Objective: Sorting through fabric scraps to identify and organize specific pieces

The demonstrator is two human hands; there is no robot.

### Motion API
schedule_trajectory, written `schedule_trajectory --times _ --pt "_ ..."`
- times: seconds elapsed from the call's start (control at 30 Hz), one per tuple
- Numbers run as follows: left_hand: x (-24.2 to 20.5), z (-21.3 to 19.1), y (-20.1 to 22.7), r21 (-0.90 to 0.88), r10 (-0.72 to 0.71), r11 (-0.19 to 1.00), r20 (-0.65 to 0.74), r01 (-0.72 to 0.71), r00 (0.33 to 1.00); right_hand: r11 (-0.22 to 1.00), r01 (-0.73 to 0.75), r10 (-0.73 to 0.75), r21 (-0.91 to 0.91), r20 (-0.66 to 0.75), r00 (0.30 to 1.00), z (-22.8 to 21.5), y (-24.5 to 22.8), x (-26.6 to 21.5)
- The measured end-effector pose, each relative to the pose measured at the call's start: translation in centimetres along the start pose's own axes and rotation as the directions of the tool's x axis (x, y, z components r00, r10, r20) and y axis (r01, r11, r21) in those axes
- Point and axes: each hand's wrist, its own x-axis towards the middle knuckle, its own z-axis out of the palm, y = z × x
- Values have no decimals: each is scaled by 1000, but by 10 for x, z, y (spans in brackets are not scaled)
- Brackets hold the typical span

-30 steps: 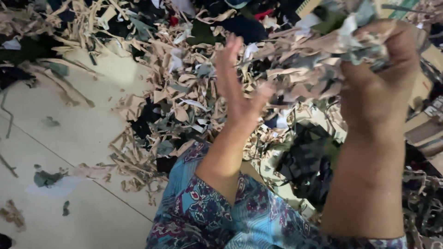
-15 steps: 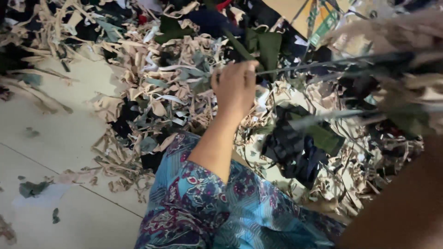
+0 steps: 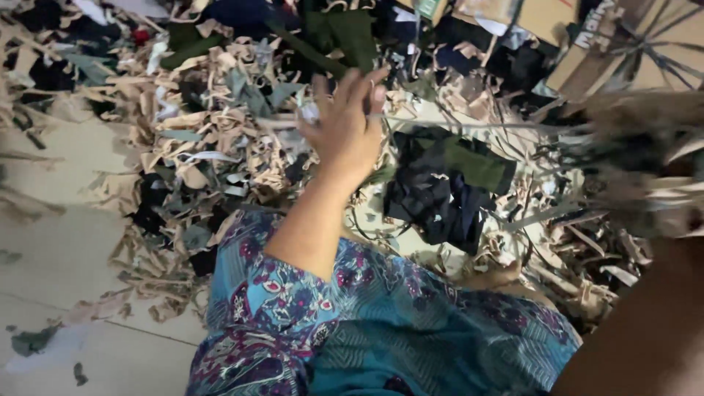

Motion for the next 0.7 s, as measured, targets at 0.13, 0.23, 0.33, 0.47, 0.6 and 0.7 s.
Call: schedule_trajectory --times 0.13,0.23,0.33,0.47,0.6,0.7 --pt "-23 12 50 -910 188 393 222 133 957 976 -157 205 154 -386 900 277 -172 30" --pt "-30 51 64 -956 283 235 240 175 928 946 -182 287 270 -427 857 363 -221 12" --pt "-25 97 45 -840 279 509 369 189 887 957 -203 247 208 -215 945 368 -164 12" --pt "-19 162 -1 -293 73 934 716 204 694 746 -619 602 -243 -148 784 384 -120 10" --pt "-26 121 22 -305 59 924 709 230 702 741 -626 576 -243 -251 778 368 -124 9" --pt "-24 128 27 -325 151 945 533 37 833 742 -648 562 -169 -370 740 357 -102 5"
